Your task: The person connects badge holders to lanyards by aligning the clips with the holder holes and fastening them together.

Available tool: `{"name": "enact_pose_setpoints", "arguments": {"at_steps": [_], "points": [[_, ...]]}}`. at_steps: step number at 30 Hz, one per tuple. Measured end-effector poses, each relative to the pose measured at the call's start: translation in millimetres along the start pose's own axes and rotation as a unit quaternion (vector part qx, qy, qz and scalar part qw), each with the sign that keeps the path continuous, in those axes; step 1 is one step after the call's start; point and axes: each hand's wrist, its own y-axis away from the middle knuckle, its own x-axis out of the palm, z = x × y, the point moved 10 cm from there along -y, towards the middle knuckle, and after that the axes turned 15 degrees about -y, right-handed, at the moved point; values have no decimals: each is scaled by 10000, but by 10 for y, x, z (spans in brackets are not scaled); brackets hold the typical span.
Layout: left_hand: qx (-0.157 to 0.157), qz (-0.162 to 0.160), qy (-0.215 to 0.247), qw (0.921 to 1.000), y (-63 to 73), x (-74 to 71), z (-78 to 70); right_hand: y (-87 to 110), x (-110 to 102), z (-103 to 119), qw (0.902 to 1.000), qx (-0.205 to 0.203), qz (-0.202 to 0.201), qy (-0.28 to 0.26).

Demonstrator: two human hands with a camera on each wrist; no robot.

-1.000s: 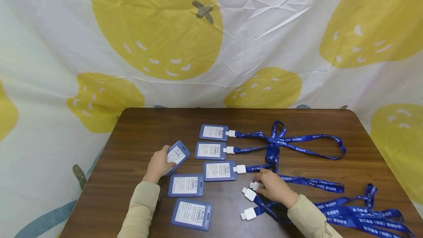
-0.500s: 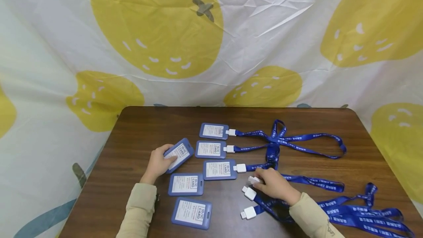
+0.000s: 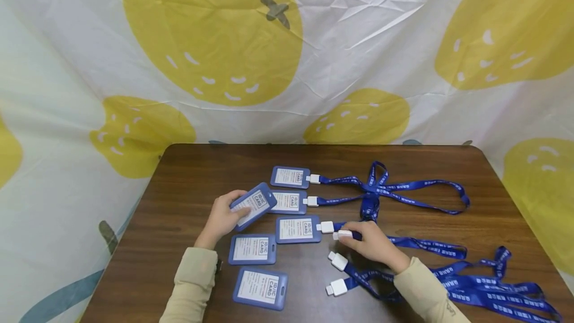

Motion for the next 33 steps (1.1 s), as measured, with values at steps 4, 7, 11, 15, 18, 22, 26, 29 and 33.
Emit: {"name": "enact_pose_setpoints", "arguments": {"at_steps": [4, 7, 11, 15, 18, 22, 26, 29, 33], "points": [[98, 111, 145, 9998, 18, 16, -110, -24, -36, -44, 9995, 114, -170, -226], [204, 206, 278, 9992, 33, 36, -204, -49, -67, -42, 9988, 122, -302, -372], [351, 262, 369, 9984, 42, 49, -311, -88, -94, -41, 9977, 265, -392, -485], [408, 267, 435, 9979, 53, 63, -372, -125, -115, -29, 9966, 328, -472, -588], [434, 289, 532, 9972, 65, 89, -409, -150, -144, -1, 9949, 337, -573, -752], [508, 380, 613, 9961, 77, 136, -469, -183, -184, 31, 9914, 447, -681, -1024], [588, 524, 633, 9949, 86, 192, -538, -232, -223, 65, 9875, 516, -757, -1279], [678, 673, 668, 9932, 96, 238, -606, -283, -242, 83, 9859, 519, -784, -1383], [920, 804, 664, 9903, 114, 291, -706, -340, -251, 113, 9846, 519, -742, -1492]]}}
